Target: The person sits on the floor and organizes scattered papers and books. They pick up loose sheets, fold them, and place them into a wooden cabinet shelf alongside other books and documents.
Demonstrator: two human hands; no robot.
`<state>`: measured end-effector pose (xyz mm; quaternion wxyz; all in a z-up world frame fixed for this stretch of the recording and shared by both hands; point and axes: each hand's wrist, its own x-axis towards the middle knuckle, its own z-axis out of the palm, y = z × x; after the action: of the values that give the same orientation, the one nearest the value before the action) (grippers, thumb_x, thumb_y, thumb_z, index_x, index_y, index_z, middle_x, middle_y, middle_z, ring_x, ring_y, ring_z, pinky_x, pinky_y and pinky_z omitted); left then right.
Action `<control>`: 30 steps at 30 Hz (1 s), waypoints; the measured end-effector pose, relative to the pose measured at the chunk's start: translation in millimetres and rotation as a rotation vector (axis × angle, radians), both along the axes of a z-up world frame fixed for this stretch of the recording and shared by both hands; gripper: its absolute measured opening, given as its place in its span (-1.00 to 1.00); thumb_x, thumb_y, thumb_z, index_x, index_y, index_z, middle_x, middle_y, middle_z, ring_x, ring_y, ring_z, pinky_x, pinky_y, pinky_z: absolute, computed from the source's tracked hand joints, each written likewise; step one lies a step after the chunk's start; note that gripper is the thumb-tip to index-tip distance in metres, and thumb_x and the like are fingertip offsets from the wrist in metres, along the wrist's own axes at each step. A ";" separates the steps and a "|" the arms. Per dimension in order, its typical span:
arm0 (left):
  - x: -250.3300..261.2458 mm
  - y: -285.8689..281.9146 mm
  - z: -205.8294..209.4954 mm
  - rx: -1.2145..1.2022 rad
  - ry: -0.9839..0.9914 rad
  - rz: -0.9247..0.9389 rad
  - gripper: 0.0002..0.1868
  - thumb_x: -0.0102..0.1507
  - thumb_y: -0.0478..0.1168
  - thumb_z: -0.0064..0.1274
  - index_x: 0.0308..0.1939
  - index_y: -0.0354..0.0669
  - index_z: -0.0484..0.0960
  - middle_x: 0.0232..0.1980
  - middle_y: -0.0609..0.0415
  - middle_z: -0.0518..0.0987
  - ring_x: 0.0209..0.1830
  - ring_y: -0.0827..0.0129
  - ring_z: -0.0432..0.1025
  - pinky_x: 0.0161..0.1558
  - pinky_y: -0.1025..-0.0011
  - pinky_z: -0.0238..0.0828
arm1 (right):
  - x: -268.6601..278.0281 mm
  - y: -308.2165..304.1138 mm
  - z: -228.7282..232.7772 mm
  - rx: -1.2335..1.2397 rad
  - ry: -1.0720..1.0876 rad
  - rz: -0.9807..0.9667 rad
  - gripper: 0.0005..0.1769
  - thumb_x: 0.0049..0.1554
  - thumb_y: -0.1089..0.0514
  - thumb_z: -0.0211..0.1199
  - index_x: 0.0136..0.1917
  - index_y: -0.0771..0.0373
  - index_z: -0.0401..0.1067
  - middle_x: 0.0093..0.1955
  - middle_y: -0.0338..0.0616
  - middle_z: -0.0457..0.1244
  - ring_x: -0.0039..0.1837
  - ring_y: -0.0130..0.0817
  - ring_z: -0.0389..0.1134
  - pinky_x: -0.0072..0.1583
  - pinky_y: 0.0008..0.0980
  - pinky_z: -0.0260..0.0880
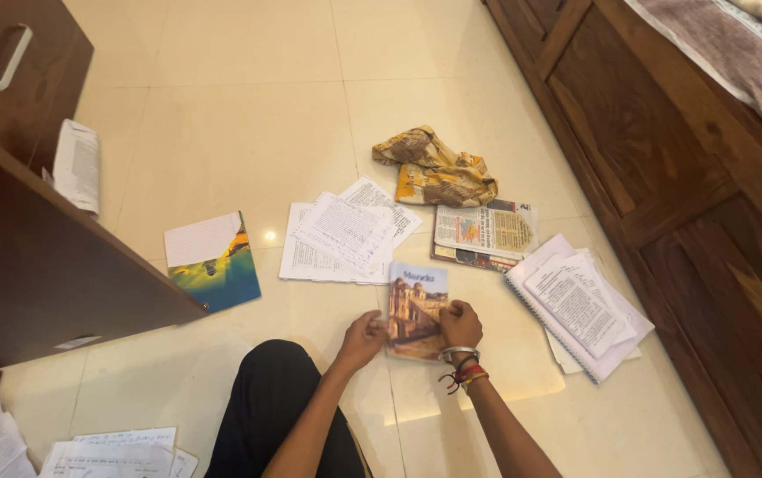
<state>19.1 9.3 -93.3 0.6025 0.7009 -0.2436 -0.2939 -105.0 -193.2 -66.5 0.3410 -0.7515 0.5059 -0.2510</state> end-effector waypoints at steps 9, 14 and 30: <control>-12.9 34.6 92.6 -0.160 -0.006 0.084 -0.42 0.27 -0.45 -0.12 0.40 -0.19 0.27 0.03 -0.11 0.64 -0.07 0.33 0.57 -0.05 0.40 0.54 | 14.4 59.8 51.9 0.266 -0.468 0.376 -0.54 0.13 0.12 0.30 0.29 0.23 0.40 0.06 -0.07 0.40 0.05 -0.36 0.43 0.05 -0.40 0.48; 7.4 94.9 142.8 -0.330 0.021 0.166 -0.41 0.29 -0.46 -0.09 0.42 -0.24 0.19 0.04 -0.10 0.63 -0.03 0.36 0.55 -0.04 0.40 0.52 | 42.9 124.9 135.3 0.418 -0.702 0.620 -0.54 0.22 0.24 0.15 0.37 0.13 0.22 0.09 -0.13 0.34 0.01 -0.48 0.39 -0.02 -0.51 0.42; -55.9 416.9 269.1 -0.111 -0.275 0.881 -0.40 0.30 -0.44 -0.01 0.37 -0.24 0.11 0.23 -0.15 0.49 -0.04 0.29 0.61 -0.23 0.42 0.57 | 105.1 424.7 225.0 0.134 -0.753 1.325 -0.81 0.32 0.33 0.18 0.19 0.35 0.51 0.12 -0.09 0.34 0.15 -0.39 0.36 0.20 -0.47 0.37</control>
<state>-36.8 426.2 175.8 0.6687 0.7367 -0.0156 0.0995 0.0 231.5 158.5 0.6147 -0.7393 -0.1866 -0.2019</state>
